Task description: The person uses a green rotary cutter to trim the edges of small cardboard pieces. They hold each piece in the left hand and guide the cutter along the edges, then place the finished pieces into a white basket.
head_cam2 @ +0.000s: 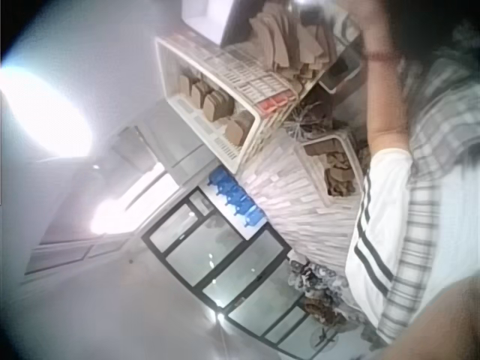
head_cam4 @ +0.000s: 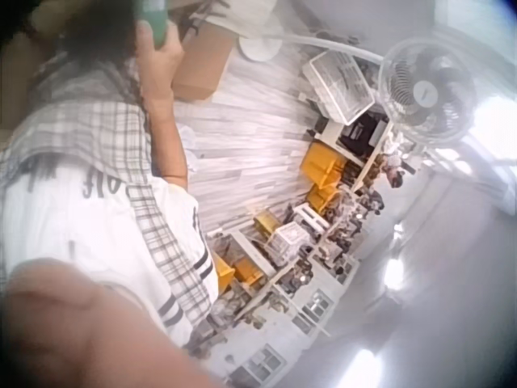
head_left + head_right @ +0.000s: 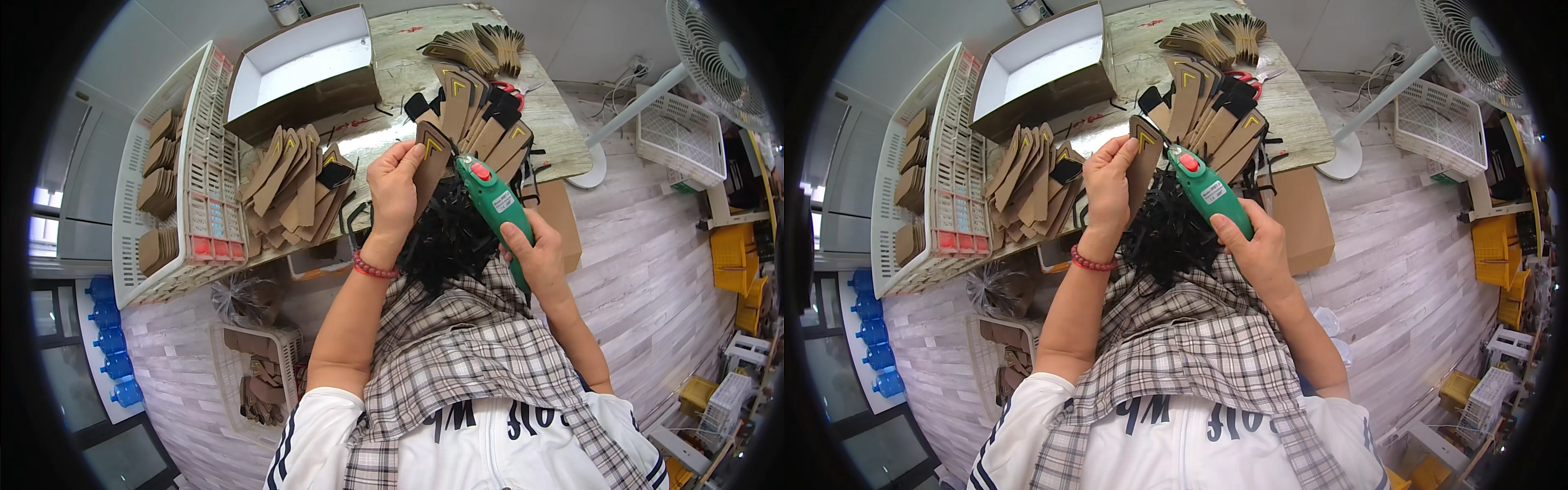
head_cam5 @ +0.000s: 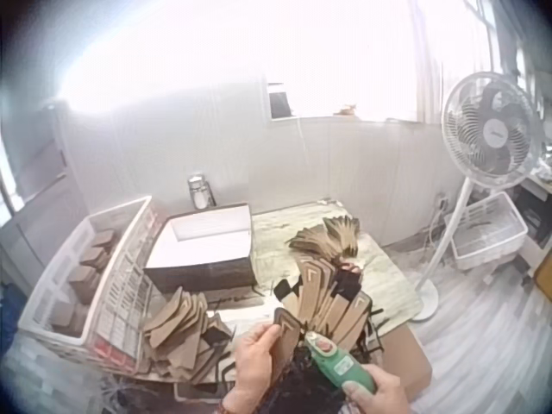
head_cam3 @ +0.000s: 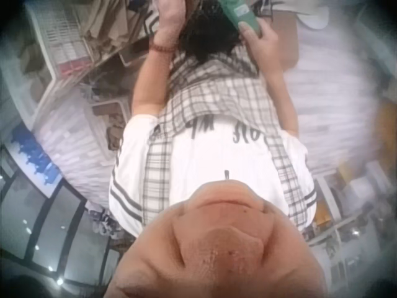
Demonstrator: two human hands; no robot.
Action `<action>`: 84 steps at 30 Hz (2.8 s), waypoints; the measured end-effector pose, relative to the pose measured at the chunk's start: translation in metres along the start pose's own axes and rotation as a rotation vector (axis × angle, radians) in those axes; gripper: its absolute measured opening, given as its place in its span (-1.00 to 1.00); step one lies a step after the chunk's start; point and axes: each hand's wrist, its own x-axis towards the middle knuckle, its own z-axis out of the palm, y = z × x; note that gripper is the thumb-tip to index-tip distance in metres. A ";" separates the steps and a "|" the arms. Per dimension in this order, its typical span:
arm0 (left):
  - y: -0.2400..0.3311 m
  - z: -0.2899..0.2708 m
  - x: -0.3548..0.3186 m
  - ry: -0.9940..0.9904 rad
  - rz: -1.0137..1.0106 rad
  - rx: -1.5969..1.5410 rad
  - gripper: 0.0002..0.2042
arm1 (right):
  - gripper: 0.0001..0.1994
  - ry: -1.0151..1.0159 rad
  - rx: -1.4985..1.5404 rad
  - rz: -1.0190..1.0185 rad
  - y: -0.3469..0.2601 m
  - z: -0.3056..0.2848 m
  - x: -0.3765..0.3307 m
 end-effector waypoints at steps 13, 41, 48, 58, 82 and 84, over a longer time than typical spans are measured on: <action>0.013 -0.013 0.001 -0.171 0.066 0.356 -0.86 | -0.71 -0.024 0.007 -0.015 -0.004 -0.001 0.000; -0.075 0.011 0.142 0.347 -0.015 1.417 -0.50 | -0.71 0.059 0.025 0.096 0.018 -0.017 0.001; -0.080 0.005 0.136 0.289 0.076 1.261 -0.74 | -0.72 0.045 0.007 0.136 0.018 -0.008 0.008; -0.072 -0.011 0.117 0.030 0.113 1.426 -0.78 | -0.71 0.064 -0.023 0.075 0.020 -0.012 -0.004; -0.022 0.013 0.046 0.104 -0.013 -0.188 -0.94 | -0.71 0.105 -0.053 0.048 0.004 0.003 0.002; -0.010 0.012 0.029 0.122 0.034 -0.201 -0.96 | -0.71 0.077 -0.044 0.039 0.001 0.007 0.001</action>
